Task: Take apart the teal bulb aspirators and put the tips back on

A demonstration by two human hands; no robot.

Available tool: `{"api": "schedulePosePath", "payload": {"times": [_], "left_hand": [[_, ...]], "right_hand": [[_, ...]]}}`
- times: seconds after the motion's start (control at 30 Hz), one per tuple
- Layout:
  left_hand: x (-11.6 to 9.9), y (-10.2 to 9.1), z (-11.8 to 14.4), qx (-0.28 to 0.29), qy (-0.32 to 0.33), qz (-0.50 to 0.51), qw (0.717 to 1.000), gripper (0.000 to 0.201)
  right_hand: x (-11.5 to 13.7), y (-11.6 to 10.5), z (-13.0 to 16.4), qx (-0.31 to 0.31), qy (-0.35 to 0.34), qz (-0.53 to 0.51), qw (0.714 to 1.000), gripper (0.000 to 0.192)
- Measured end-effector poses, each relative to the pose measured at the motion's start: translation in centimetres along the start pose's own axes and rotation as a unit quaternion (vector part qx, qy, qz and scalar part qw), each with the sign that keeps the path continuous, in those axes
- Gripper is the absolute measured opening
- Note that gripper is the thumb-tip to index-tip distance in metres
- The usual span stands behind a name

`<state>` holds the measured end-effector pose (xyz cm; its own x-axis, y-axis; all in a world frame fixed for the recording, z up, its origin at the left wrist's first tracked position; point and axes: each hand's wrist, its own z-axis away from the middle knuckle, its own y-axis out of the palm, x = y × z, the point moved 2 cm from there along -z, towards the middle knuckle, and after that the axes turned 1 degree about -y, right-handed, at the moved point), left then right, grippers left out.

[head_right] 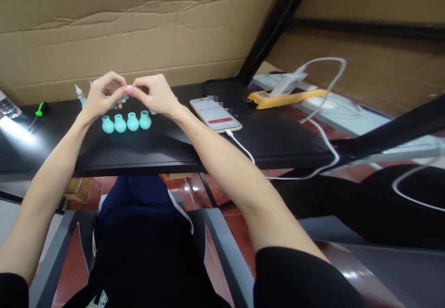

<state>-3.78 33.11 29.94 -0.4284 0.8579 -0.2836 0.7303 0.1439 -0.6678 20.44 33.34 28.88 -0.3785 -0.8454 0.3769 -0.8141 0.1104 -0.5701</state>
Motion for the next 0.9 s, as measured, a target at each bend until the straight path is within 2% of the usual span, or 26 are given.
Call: {"api": "schedulePosePath", "payload": {"times": [0.33,0.67,0.9], "left_hand": [[0.39,0.4,-0.02,0.043,-0.06,0.142,0.987,0.065],[0.03,0.65,0.13,0.038,-0.052,0.138,0.988,0.072],[0.98,0.89,0.23,0.049,-0.053,0.132,0.989,0.066]], "right_hand": [[-0.26,0.23,0.08,0.0,-0.034,-0.007,0.999,0.084],[-0.6,0.17,0.27,0.01,-0.033,0.03,0.999,0.074],[-0.87,0.22,0.25,0.006,-0.028,0.042,0.999,0.075]]}}
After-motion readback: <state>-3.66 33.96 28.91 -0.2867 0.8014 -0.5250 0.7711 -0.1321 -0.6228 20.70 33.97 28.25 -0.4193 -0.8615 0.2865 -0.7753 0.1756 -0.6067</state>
